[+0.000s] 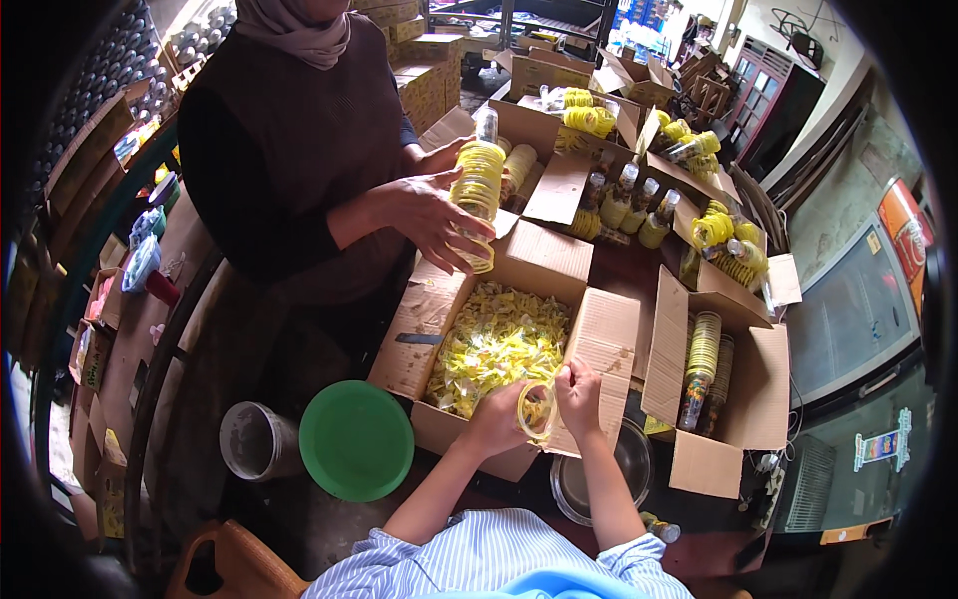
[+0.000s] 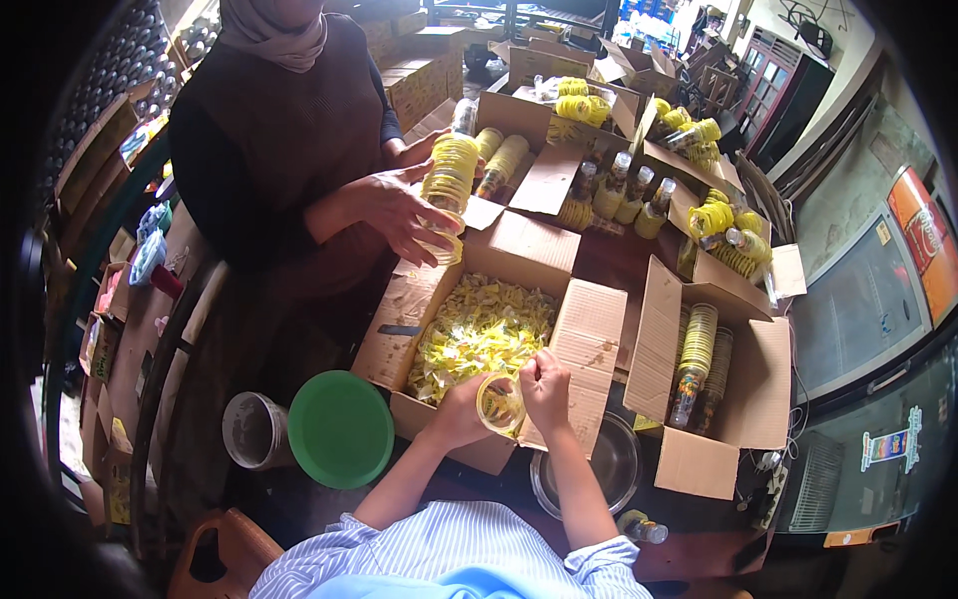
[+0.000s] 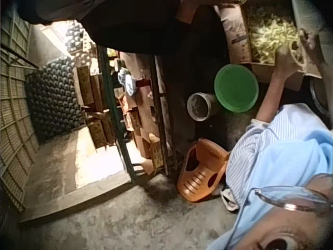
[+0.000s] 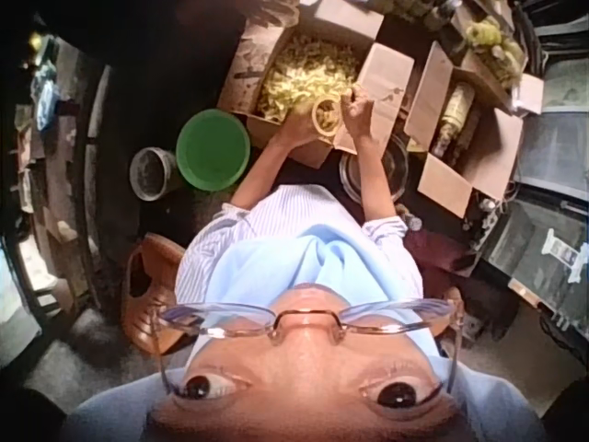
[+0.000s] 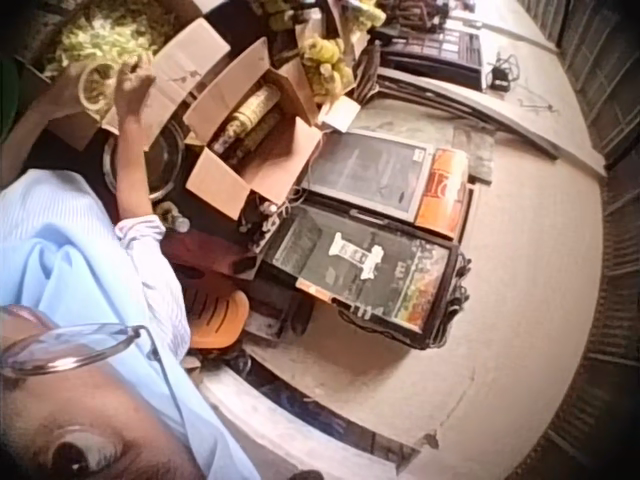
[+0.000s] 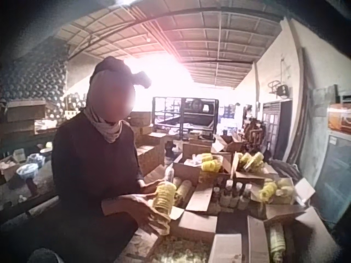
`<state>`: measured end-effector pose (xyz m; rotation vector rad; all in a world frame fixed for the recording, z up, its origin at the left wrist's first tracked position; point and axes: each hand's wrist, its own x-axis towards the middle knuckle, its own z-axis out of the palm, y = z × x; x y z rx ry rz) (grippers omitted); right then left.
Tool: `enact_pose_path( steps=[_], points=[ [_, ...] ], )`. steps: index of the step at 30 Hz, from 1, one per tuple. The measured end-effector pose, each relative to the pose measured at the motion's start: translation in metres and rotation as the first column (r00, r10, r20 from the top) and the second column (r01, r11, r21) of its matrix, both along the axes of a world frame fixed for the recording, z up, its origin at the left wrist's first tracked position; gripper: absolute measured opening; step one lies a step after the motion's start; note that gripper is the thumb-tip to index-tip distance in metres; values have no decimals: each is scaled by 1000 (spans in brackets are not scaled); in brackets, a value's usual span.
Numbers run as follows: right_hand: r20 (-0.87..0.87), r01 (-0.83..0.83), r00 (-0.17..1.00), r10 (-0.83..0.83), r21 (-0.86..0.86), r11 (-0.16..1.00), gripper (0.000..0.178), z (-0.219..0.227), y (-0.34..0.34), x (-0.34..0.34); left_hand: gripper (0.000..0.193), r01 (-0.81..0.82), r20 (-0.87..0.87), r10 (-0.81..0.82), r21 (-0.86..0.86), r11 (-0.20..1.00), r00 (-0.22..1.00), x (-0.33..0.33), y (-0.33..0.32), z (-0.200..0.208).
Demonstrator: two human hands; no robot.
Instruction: The person uses a knife to cut yellow plastic rings from a roll, dropping the cut pieces into a cardboard box. Another person nearby also cuts similar rings and places them into the same box. The camera wearer occasionally picks up and stacks the plastic rolls.
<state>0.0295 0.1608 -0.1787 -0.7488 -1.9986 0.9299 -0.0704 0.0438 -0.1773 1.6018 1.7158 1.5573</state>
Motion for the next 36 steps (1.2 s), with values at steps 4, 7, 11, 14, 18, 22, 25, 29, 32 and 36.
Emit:
enact_pose_path(
  steps=[4,7,11,14,18,22,25,29,32,36],
  points=[
    [-32,117,992,-121,-103,988,21,-9,-2,-9,39,-163,-105,166,41,986,980,3,2,-8],
    [-75,162,981,-178,-184,970,21,-10,-2,-15,38,-220,-92,225,60,974,970,4,1,-11],
    [-118,176,971,-207,-230,957,21,-13,-6,-12,39,-283,-103,297,133,950,949,11,0,-5],
    [-152,58,981,-121,-365,929,25,7,-13,-11,39,-317,-2,319,109,942,948,10,4,-5],
    [10,-71,997,73,-159,985,34,30,-16,-4,46,-343,-84,345,35,939,935,4,-2,-2],
    [45,-166,986,163,88,982,21,35,-21,-7,56,-306,-94,310,47,951,946,5,-3,0],
    [-57,-199,978,198,-14,980,10,35,-20,-6,67,-247,-135,263,126,961,955,7,-5,4],
    [-59,-309,951,305,-90,947,10,32,-12,0,76,15,108,-3,-105,994,994,-4,-13,13],
    [-88,-317,947,308,-114,942,10,31,-13,-3,64,159,261,-131,-92,983,956,-10,-4,1],
    [-7,-286,958,287,-95,954,11,27,-8,-5,50,179,238,-140,-150,972,961,-7,-1,-7]
  ],
)
